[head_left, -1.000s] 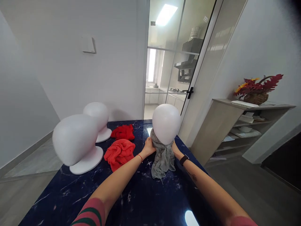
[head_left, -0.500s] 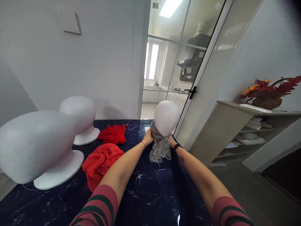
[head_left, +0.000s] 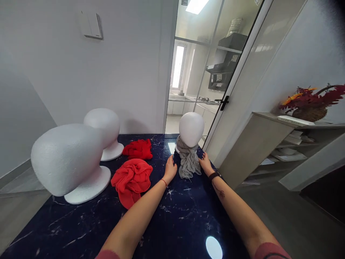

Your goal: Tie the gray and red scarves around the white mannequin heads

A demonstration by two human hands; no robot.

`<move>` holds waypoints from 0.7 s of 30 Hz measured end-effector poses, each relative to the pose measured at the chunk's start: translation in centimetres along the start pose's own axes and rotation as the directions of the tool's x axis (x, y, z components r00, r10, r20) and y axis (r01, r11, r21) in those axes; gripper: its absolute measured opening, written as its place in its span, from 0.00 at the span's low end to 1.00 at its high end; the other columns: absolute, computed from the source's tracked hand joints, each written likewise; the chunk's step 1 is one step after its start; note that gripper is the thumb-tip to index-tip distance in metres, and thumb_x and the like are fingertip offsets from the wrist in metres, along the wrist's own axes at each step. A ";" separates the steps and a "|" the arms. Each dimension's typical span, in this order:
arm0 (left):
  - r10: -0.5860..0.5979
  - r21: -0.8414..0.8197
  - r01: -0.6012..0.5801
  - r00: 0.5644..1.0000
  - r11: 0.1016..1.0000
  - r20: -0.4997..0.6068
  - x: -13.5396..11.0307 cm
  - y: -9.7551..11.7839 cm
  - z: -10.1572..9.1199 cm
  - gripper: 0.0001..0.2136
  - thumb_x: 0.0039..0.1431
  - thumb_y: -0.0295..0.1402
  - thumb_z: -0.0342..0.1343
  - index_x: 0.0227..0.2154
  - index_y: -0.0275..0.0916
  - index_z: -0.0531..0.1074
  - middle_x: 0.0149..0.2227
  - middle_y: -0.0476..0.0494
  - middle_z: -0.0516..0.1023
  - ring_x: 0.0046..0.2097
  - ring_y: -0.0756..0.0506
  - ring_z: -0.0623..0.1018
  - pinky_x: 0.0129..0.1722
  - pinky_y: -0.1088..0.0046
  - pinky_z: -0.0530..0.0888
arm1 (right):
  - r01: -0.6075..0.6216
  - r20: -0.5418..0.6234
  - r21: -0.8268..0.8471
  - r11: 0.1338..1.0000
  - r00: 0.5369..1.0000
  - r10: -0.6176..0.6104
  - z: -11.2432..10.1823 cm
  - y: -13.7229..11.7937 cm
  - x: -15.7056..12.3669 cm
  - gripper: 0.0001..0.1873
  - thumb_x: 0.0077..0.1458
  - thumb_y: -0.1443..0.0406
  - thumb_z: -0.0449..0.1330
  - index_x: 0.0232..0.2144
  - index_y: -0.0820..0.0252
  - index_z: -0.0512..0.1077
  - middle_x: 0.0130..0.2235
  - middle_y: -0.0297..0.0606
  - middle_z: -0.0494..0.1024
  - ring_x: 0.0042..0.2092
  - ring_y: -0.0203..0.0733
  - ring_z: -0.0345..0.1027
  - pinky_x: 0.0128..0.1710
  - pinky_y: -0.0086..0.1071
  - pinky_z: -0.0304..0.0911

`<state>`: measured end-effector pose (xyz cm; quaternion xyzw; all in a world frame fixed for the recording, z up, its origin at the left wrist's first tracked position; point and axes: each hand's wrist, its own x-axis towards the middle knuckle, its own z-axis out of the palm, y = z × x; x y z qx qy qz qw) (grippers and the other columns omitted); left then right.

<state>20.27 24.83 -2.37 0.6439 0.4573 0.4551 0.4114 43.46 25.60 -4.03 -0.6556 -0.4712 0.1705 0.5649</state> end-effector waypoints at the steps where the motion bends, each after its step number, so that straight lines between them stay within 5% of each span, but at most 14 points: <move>1: 0.002 -0.008 -0.002 1.000 1.000 0.008 -1.9 0.1 -0.5 0.27 0.49 0.17 0.46 0.54 0.34 0.59 0.57 0.32 0.63 0.58 0.43 0.66 0.57 0.62 0.65 | -0.060 -0.031 0.020 0.998 0.998 0.060 -0.8 0.0 -1.5 0.34 0.47 0.56 0.59 0.54 0.62 0.58 0.52 0.51 0.68 0.54 0.49 0.63 0.52 0.44 0.62; 6: 0.105 -0.047 -0.100 0.989 0.994 0.108 -10.6 1.9 -2.8 0.21 0.50 0.18 0.46 0.48 0.36 0.64 0.50 0.37 0.68 0.52 0.45 0.71 0.52 0.63 0.70 | -0.188 -0.068 0.047 0.981 0.979 0.191 -3.1 -2.0 -10.9 0.37 0.44 0.54 0.60 0.55 0.64 0.58 0.49 0.53 0.69 0.50 0.50 0.67 0.50 0.43 0.64; 9: 0.179 -0.018 -0.178 0.979 0.984 0.097 -14.3 3.4 -3.5 0.17 0.49 0.17 0.45 0.42 0.37 0.66 0.44 0.41 0.69 0.47 0.47 0.71 0.47 0.65 0.72 | 0.011 -0.013 -0.166 0.986 1.000 -0.013 -1.6 -5.3 -14.8 0.39 0.45 0.51 0.61 0.56 0.61 0.59 0.56 0.54 0.61 0.58 0.55 0.57 0.55 0.50 0.57; 11: 0.177 -0.004 -0.177 0.981 0.984 0.079 -16.1 4.1 -3.8 0.16 0.49 0.17 0.44 0.39 0.38 0.66 0.42 0.42 0.69 0.45 0.47 0.71 0.45 0.66 0.72 | 0.192 0.071 -0.368 0.910 0.981 -0.178 0.1 -7.5 -15.9 0.33 0.47 0.53 0.61 0.55 0.55 0.63 0.62 0.50 0.52 0.63 0.58 0.44 0.58 0.56 0.48; 13: 0.172 -0.009 -0.172 0.981 0.985 0.092 -17.7 4.7 -4.3 0.16 0.49 0.16 0.44 0.38 0.39 0.65 0.41 0.43 0.68 0.44 0.47 0.71 0.44 0.66 0.72 | 0.229 0.115 -0.510 0.829 0.973 -0.198 1.7 -9.1 -16.1 0.21 0.52 0.57 0.59 0.48 0.52 0.69 0.63 0.45 0.50 0.65 0.60 0.38 0.57 0.63 0.42; 17: 0.145 -0.011 -0.144 0.983 0.989 0.115 -20.5 5.4 -5.8 0.15 0.50 0.16 0.43 0.37 0.39 0.65 0.40 0.43 0.68 0.43 0.46 0.70 0.43 0.66 0.71 | 0.052 -0.028 -0.616 0.786 0.996 -0.087 3.2 -10.4 -16.7 0.14 0.55 0.67 0.54 0.42 0.57 0.73 0.59 0.51 0.59 0.62 0.63 0.44 0.53 0.69 0.42; 21: 0.200 -0.002 -0.201 0.976 0.980 0.083 -23.0 6.5 -7.6 0.16 0.50 0.16 0.43 0.36 0.40 0.66 0.39 0.44 0.68 0.44 0.46 0.70 0.45 0.64 0.69 | 0.257 0.036 -0.460 0.850 0.962 -0.271 4.5 -12.1 -21.1 0.21 0.54 0.67 0.52 0.51 0.57 0.67 0.57 0.50 0.60 0.60 0.56 0.51 0.55 0.55 0.53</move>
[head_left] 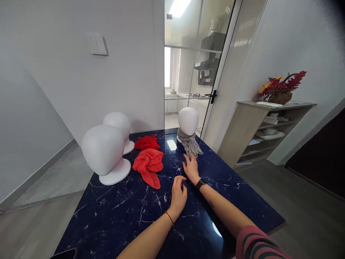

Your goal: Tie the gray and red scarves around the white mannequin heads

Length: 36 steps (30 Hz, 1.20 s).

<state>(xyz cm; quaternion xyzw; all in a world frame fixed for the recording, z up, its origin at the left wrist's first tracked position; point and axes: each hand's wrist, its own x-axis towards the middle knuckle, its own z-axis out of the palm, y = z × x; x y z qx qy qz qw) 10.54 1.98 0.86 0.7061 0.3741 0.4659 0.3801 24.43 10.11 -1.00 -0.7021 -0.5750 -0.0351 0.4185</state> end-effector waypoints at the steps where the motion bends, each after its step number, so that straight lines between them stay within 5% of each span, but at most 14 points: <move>1: 0.030 0.001 -0.030 1.000 1.000 -0.004 -0.6 0.4 -0.4 0.16 0.50 0.16 0.42 0.36 0.40 0.66 0.40 0.44 0.68 0.44 0.46 0.70 0.46 0.64 0.69 | 0.070 0.030 0.079 0.994 0.997 -0.073 0.0 -1.1 -1.3 0.22 0.55 0.66 0.51 0.52 0.57 0.65 0.56 0.49 0.61 0.57 0.52 0.56 0.54 0.49 0.57; 5: 0.110 0.036 -0.110 0.994 0.993 0.018 -2.9 1.8 -2.0 0.15 0.51 0.17 0.44 0.36 0.40 0.67 0.41 0.43 0.68 0.45 0.46 0.69 0.47 0.65 0.68 | 0.129 0.233 0.350 0.928 0.948 -0.219 0.2 -4.8 -5.6 0.20 0.57 0.62 0.48 0.52 0.55 0.63 0.38 0.38 0.71 0.36 0.39 0.68 0.36 0.32 0.66; 8: 0.138 0.060 -0.143 0.988 0.988 0.070 -4.6 2.1 -3.2 0.16 0.51 0.16 0.43 0.36 0.41 0.68 0.39 0.44 0.68 0.43 0.46 0.69 0.45 0.66 0.68 | 0.056 0.359 0.384 0.922 0.911 -0.205 0.1 -5.7 -6.5 0.17 0.57 0.59 0.50 0.46 0.56 0.68 0.23 0.30 0.68 0.24 0.35 0.62 0.25 0.28 0.59; 11: 0.140 0.077 -0.148 0.984 0.986 0.109 -5.5 2.2 -4.3 0.17 0.51 0.16 0.42 0.37 0.41 0.68 0.37 0.45 0.69 0.42 0.46 0.69 0.44 0.67 0.69 | -0.030 0.363 0.410 0.912 0.922 -0.133 -0.1 -5.6 -6.0 0.16 0.55 0.58 0.50 0.40 0.59 0.71 0.18 0.28 0.64 0.20 0.35 0.58 0.22 0.27 0.55; 16: 0.180 0.144 -0.199 0.974 0.969 0.136 -5.0 2.0 -5.3 0.17 0.51 0.17 0.42 0.38 0.41 0.69 0.38 0.44 0.69 0.42 0.46 0.69 0.44 0.68 0.68 | -0.120 0.347 0.491 0.863 0.935 -0.068 0.0 -5.1 -5.1 0.16 0.53 0.55 0.51 0.32 0.60 0.72 0.17 0.30 0.66 0.21 0.36 0.61 0.22 0.28 0.56; 36: 0.244 0.208 -0.289 0.945 0.935 0.217 -4.6 0.8 -5.4 0.17 0.49 0.16 0.44 0.37 0.40 0.71 0.38 0.44 0.71 0.41 0.46 0.70 0.45 0.69 0.69 | -0.080 0.396 0.461 0.884 0.910 -0.124 0.9 -4.4 -5.1 0.14 0.51 0.58 0.51 0.30 0.60 0.73 0.20 0.32 0.70 0.24 0.37 0.66 0.26 0.29 0.59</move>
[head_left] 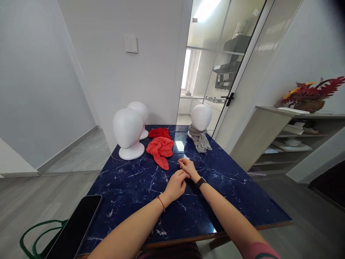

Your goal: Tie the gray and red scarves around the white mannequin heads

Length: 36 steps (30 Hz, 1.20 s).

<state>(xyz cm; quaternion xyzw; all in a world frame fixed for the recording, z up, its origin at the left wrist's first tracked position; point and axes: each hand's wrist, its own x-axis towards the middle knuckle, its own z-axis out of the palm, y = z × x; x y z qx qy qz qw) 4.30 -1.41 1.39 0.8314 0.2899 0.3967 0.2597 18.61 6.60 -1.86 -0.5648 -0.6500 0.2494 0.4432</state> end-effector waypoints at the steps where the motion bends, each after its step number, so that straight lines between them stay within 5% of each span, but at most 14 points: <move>1: 0.002 0.000 -0.002 1.000 1.000 0.000 0.0 -0.1 0.1 0.17 0.49 0.16 0.44 0.37 0.39 0.71 0.37 0.44 0.70 0.41 0.47 0.70 0.45 0.69 0.69 | -0.003 -0.001 -0.003 1.000 1.000 0.003 0.0 0.0 0.0 0.14 0.51 0.58 0.51 0.31 0.60 0.73 0.20 0.32 0.70 0.24 0.37 0.66 0.26 0.28 0.59; 29: 0.026 0.126 -0.027 1.000 0.992 0.004 0.1 0.1 0.0 0.17 0.49 0.16 0.45 0.37 0.39 0.71 0.39 0.44 0.73 0.43 0.45 0.70 0.44 0.67 0.67 | 0.085 0.111 -0.116 0.990 0.991 -0.072 -0.3 -0.4 -0.5 0.14 0.53 0.60 0.52 0.29 0.61 0.74 0.26 0.35 0.75 0.26 0.35 0.64 0.29 0.27 0.58; 33: 0.045 0.140 -0.022 0.985 0.990 -0.165 0.5 -0.4 -0.9 0.17 0.50 0.17 0.44 0.38 0.40 0.70 0.39 0.44 0.72 0.44 0.45 0.70 0.46 0.66 0.67 | 0.116 0.129 -0.105 0.988 0.986 -0.102 -0.6 -1.0 -0.9 0.14 0.54 0.60 0.51 0.30 0.62 0.73 0.27 0.36 0.76 0.27 0.35 0.65 0.29 0.28 0.58; 36: -0.004 0.149 0.072 0.911 0.986 -0.411 1.2 -1.5 -2.5 0.13 0.51 0.17 0.45 0.35 0.40 0.68 0.36 0.45 0.70 0.41 0.46 0.70 0.43 0.67 0.67 | 0.140 0.137 -0.096 0.985 0.982 -0.126 -0.8 -1.3 -1.2 0.14 0.55 0.60 0.51 0.31 0.61 0.73 0.28 0.37 0.76 0.28 0.36 0.66 0.30 0.28 0.59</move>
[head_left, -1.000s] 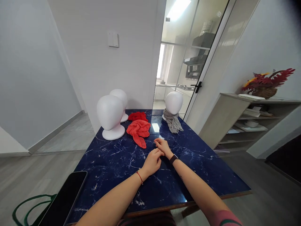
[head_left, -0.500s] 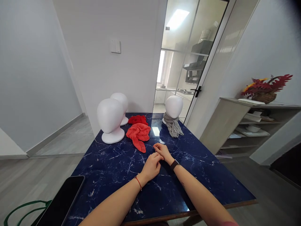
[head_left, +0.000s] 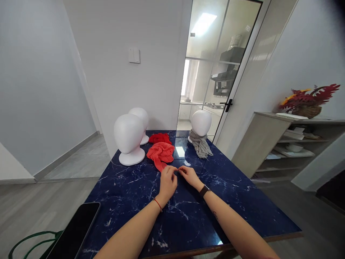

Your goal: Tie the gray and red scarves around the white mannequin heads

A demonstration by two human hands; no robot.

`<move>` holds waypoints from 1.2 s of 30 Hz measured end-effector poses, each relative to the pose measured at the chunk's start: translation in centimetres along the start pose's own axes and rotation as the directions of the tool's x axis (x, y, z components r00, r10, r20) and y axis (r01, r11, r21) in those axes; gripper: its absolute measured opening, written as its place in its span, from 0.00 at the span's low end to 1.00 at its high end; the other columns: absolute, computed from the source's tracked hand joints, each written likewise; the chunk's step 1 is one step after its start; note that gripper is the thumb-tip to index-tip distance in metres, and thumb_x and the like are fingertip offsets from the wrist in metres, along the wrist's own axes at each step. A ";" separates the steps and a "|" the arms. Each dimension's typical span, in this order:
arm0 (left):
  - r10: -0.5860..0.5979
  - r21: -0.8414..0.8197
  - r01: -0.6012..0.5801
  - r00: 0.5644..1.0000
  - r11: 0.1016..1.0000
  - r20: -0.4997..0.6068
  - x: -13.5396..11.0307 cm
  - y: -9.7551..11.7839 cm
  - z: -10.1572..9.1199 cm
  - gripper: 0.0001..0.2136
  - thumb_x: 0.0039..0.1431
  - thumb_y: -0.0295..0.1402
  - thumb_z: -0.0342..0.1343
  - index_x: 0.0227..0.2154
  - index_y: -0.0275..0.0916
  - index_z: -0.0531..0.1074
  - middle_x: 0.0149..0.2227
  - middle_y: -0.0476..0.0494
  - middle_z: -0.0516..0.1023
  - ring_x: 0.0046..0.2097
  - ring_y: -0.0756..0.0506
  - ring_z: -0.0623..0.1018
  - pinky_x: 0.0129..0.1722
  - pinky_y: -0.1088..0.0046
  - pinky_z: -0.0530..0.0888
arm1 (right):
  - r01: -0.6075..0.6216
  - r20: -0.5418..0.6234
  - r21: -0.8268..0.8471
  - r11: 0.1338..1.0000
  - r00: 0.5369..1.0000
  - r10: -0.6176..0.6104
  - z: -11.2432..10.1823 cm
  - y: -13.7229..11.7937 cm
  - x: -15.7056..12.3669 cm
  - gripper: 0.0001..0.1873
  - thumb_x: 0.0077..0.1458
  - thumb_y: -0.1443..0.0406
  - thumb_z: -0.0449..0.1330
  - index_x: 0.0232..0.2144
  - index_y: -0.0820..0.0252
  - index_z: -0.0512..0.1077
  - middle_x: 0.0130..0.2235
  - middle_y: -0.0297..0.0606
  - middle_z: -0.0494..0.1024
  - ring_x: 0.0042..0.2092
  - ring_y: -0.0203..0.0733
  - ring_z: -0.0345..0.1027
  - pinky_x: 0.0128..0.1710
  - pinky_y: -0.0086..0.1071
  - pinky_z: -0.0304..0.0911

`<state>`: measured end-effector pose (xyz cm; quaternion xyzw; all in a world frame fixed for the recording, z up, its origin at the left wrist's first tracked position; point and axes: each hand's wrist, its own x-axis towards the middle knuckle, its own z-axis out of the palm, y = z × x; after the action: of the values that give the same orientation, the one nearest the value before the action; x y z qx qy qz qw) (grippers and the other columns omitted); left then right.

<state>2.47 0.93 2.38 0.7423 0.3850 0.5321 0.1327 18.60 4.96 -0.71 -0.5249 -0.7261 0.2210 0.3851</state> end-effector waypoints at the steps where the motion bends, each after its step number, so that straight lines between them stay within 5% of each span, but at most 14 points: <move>1: -0.043 0.022 0.045 0.995 0.999 -0.092 0.5 -0.7 -0.5 0.12 0.51 0.18 0.45 0.34 0.39 0.67 0.34 0.45 0.69 0.39 0.46 0.70 0.42 0.67 0.67 | 0.000 0.002 0.004 1.000 1.000 0.000 -0.1 -0.1 -0.1 0.14 0.55 0.60 0.51 0.32 0.61 0.73 0.28 0.36 0.76 0.28 0.36 0.65 0.30 0.28 0.59; 3: -0.136 0.051 0.155 0.952 0.987 -0.273 1.4 -2.4 -1.5 0.09 0.52 0.20 0.46 0.32 0.39 0.65 0.33 0.46 0.67 0.37 0.46 0.68 0.40 0.68 0.67 | -0.006 0.009 0.017 1.000 1.000 0.006 -0.2 -0.1 -0.3 0.14 0.55 0.59 0.51 0.31 0.62 0.73 0.27 0.36 0.74 0.27 0.36 0.65 0.29 0.28 0.58; 6: -0.281 0.038 0.352 0.805 0.935 -0.523 2.5 -5.6 -3.3 0.10 0.49 0.19 0.48 0.33 0.39 0.62 0.33 0.47 0.63 0.37 0.47 0.67 0.41 0.67 0.66 | -0.003 0.015 0.029 1.000 1.000 0.003 -0.3 0.0 -0.5 0.14 0.55 0.59 0.51 0.31 0.61 0.73 0.26 0.35 0.74 0.28 0.35 0.64 0.30 0.28 0.58; 10: -0.364 0.015 0.553 0.569 0.833 -0.738 3.3 -9.6 -5.6 0.17 0.45 0.20 0.52 0.39 0.37 0.60 0.40 0.42 0.62 0.44 0.44 0.66 0.49 0.61 0.63 | -0.005 0.021 0.040 0.999 1.000 0.004 -0.4 -0.2 -0.6 0.14 0.55 0.59 0.51 0.31 0.61 0.73 0.27 0.35 0.74 0.28 0.35 0.65 0.31 0.28 0.59; 13: -0.365 0.024 0.645 0.463 0.764 -0.808 3.9 -11.5 -7.0 0.28 0.43 0.25 0.59 0.48 0.33 0.55 0.48 0.34 0.60 0.52 0.37 0.62 0.54 0.55 0.60 | -0.014 0.027 0.056 0.998 1.000 0.013 -0.5 -0.5 -0.6 0.14 0.55 0.59 0.51 0.31 0.61 0.73 0.27 0.35 0.74 0.29 0.36 0.65 0.31 0.28 0.59; 15: -0.380 0.053 0.691 0.458 0.721 -0.803 4.4 -12.3 -7.8 0.36 0.42 0.32 0.63 0.53 0.33 0.51 0.52 0.30 0.58 0.56 0.33 0.59 0.55 0.52 0.58 | -0.013 0.027 0.048 0.999 1.000 0.012 -0.5 -0.6 -0.6 0.14 0.55 0.60 0.51 0.31 0.61 0.73 0.27 0.36 0.75 0.29 0.36 0.66 0.31 0.28 0.60; 19: -0.403 0.171 0.714 0.557 0.679 -0.726 5.2 -13.7 -9.2 0.50 0.38 0.47 0.66 0.59 0.32 0.45 0.59 0.24 0.54 0.62 0.30 0.55 0.58 0.50 0.56 | -0.005 0.032 0.005 1.000 0.999 0.005 -0.3 -0.6 -0.7 0.14 0.56 0.60 0.50 0.31 0.60 0.73 0.28 0.36 0.75 0.29 0.37 0.67 0.31 0.29 0.61; 25: -0.417 0.302 0.671 0.688 0.677 -0.594 6.3 -15.9 -10.5 0.44 0.40 0.52 0.62 0.57 0.33 0.54 0.58 0.26 0.62 0.63 0.33 0.55 0.60 0.47 0.51 | 0.029 0.052 -0.032 0.999 0.998 -0.028 0.1 -0.2 -0.7 0.12 0.57 0.63 0.50 0.31 0.59 0.73 0.31 0.37 0.77 0.32 0.38 0.69 0.34 0.30 0.63; 31: -0.432 0.291 0.696 0.663 0.656 -0.612 7.0 -16.8 -10.4 0.37 0.41 0.50 0.60 0.51 0.32 0.62 0.52 0.27 0.68 0.59 0.32 0.63 0.58 0.48 0.54 | 0.141 -0.099 -0.168 0.976 0.982 -0.159 1.4 -2.0 0.4 0.14 0.60 0.64 0.49 0.45 0.58 0.69 0.41 0.41 0.74 0.42 0.41 0.69 0.43 0.35 0.65; 36: -0.419 0.296 0.703 0.651 0.646 -0.632 7.1 -16.1 -10.7 0.32 0.38 0.51 0.62 0.43 0.31 0.69 0.45 0.31 0.74 0.52 0.32 0.70 0.55 0.52 0.59 | 0.254 -0.131 -0.264 0.930 0.946 -0.296 5.9 -5.0 4.3 0.31 0.54 0.57 0.57 0.58 0.58 0.57 0.58 0.48 0.60 0.59 0.50 0.55 0.57 0.44 0.56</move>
<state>-13.07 14.47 1.74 0.4148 0.7523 0.5116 -0.0139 10.37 7.77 0.76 -0.4776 -0.7791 0.0288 0.4051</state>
